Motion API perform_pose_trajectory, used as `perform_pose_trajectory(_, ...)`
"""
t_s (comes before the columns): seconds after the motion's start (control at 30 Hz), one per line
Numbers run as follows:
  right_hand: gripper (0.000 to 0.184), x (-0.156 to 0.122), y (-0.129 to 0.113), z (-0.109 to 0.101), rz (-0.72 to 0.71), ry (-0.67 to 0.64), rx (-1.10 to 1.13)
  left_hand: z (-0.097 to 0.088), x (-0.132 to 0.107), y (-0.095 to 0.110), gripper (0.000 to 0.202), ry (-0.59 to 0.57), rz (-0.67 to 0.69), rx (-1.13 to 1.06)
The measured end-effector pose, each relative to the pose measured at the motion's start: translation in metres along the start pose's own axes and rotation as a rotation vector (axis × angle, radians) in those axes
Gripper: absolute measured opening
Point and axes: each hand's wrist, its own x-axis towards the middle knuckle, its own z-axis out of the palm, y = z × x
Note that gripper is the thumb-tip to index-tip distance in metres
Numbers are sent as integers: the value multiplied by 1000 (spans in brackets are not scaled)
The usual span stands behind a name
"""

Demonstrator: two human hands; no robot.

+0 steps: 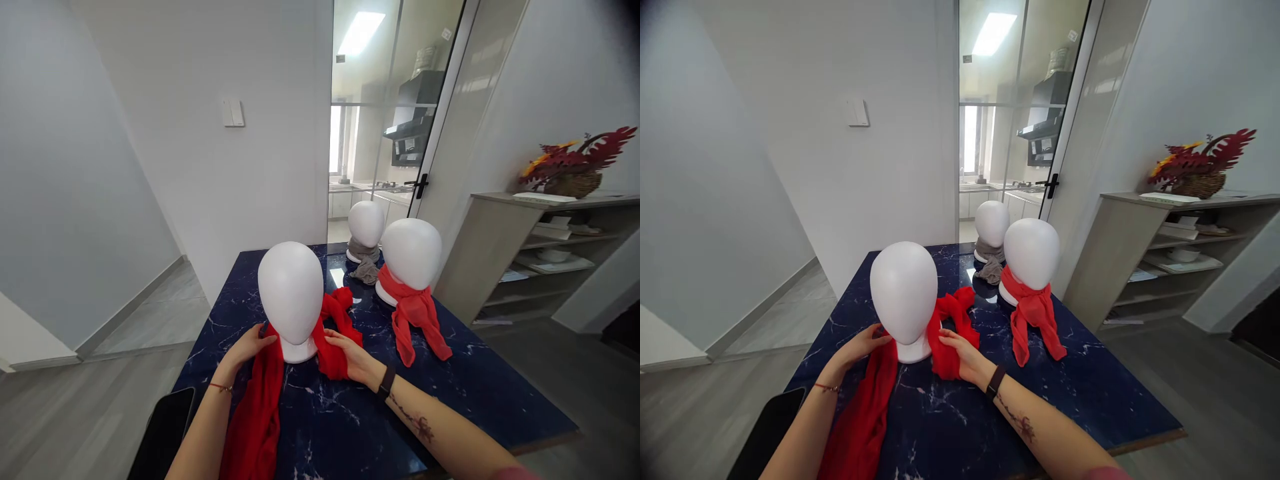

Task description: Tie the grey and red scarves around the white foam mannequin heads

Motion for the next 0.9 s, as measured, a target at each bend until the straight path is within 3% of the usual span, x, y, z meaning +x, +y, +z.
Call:
perform_pose_trajectory(0.2, 39, -1, 1, 3, -16, -11, -15, 5, 2, -22, 44, 82, 22, 156)
perform_pose_trajectory(0.4, 39, 1, 4, 2, -42, 10, -8, 1, 6, -32, 33, -13, -54, 226)
perform_pose_trajectory(0.57, 40, -2, 2, 6, -37, 32, -26, -4, -7, -22, 28, -177, -173, 10)
perform_pose_trajectory(0.67, 39, -3, 1, 7, -37, 29, -32, -5, -15, -12, 24, -221, -208, -280)
perform_pose_trajectory(0.8, 38, -2, 3, 6, -52, 52, -13, -4, -13, -5, 17, -156, -187, -666)
perform_pose_trajectory(0.9, 39, -1, 4, 5, -60, 63, 8, -4, -7, -5, 7, -100, -263, -820)
